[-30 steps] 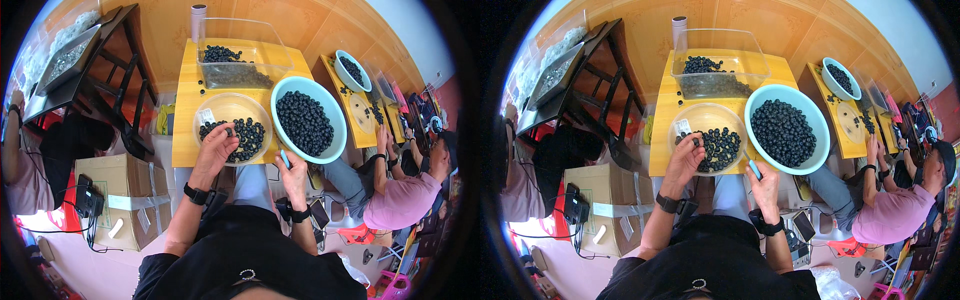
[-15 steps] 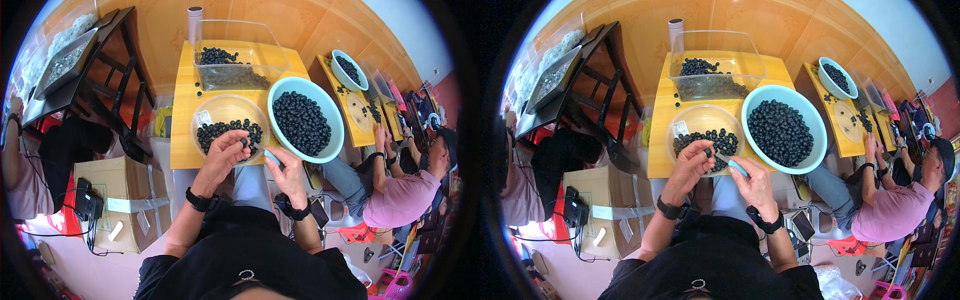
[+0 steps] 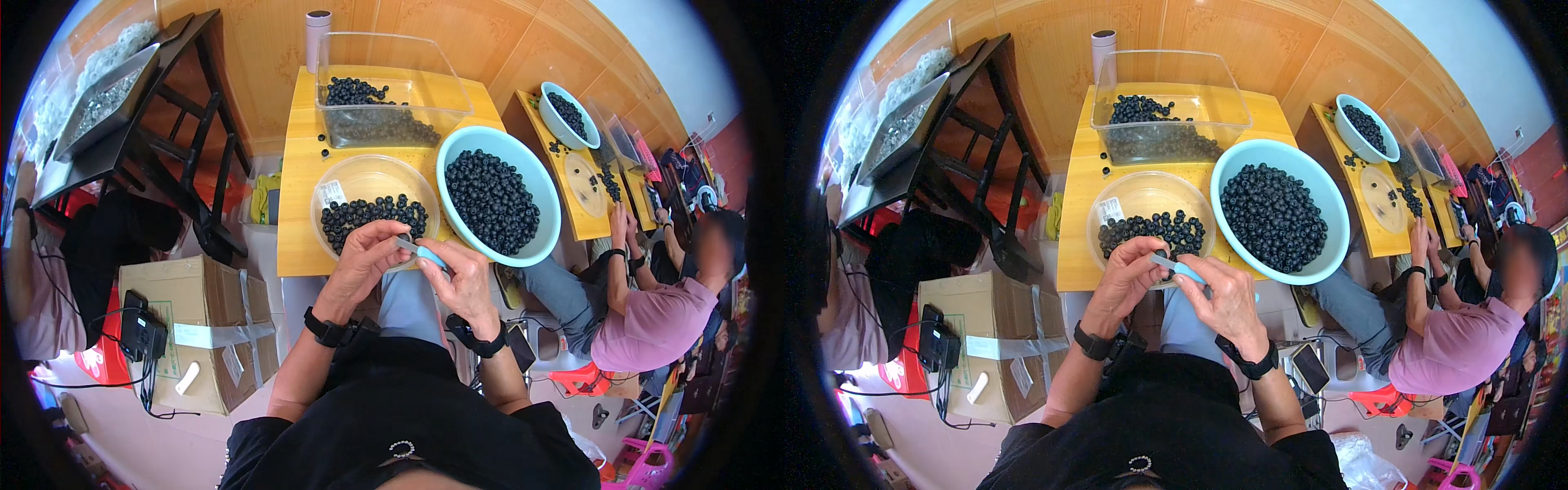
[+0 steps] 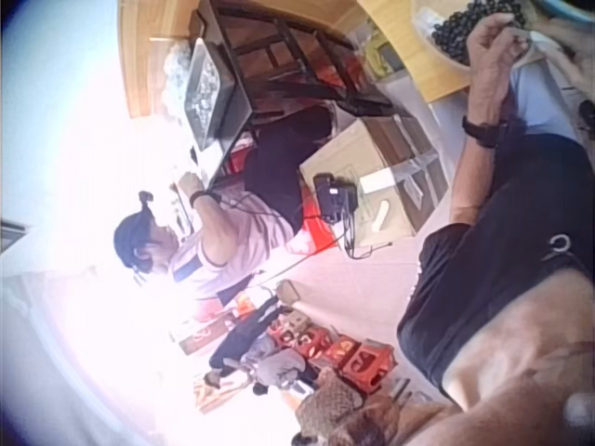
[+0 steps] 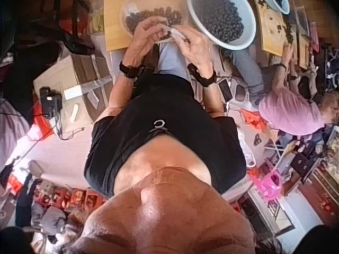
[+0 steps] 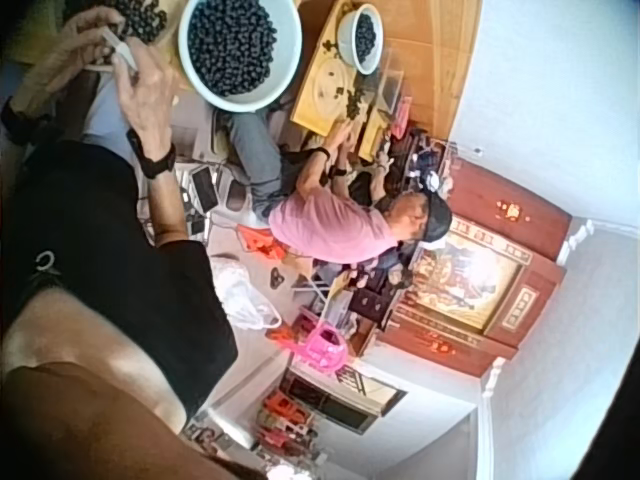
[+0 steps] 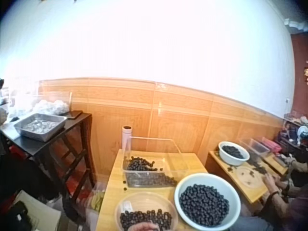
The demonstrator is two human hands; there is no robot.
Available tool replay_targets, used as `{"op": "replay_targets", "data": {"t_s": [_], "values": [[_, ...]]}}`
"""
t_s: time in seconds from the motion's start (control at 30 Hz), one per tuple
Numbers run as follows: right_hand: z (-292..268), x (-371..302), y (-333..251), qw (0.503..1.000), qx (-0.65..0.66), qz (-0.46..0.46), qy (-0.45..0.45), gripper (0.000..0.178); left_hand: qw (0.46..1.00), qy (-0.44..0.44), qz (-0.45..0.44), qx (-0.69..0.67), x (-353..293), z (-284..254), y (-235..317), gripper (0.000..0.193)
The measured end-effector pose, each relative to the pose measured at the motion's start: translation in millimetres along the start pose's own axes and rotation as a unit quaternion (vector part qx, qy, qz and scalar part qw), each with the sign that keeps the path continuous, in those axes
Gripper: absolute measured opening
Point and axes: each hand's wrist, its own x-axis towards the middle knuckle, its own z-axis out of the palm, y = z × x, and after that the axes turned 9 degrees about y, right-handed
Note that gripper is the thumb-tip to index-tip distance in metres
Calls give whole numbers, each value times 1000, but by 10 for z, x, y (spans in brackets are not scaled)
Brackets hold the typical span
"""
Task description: Sorting and inspecting small black spherical plastic components into containers using hands and a small probing tool.
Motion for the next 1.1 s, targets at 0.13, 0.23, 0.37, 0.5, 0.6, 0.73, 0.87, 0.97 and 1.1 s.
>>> {"op": "replay_targets", "data": {"t_s": [0.13,0.23,0.37,0.5,0.6,0.73,0.87,0.97,1.1], "values": [[7,-4,21,1000,-5,-4,2,22,1000,-3,-6,-2,-7,23,23,20],[7,-2,26,1000,-3,-4,-1,22,1000,-7,-12,-5,-3,34,44,18],[21,-7,34,1000,9,2,-2,21,1000,-18,-21,-8,15,-19,33,14],[25,-15,46,1000,9,5,1,21,1000,-22,-18,-11,21,-46,15,12],[30,-18,60,1000,13,7,-4,20,1000,-23,-11,-8,14,-58,14,12],[32,-15,60,1000,26,15,-10,20,1000,-19,-7,-11,5,-57,17,10],[24,22,311,994,-92,61,11,21,998,-57,-24,-23,-33,-72,60,8],[-46,-26,373,996,-41,69,45,22,997,-48,-25,-46,-54,-14,100,7],[-35,39,182,991,3,130,11,22,998,-7,-28,-49,-8,-69,81,8]]}}
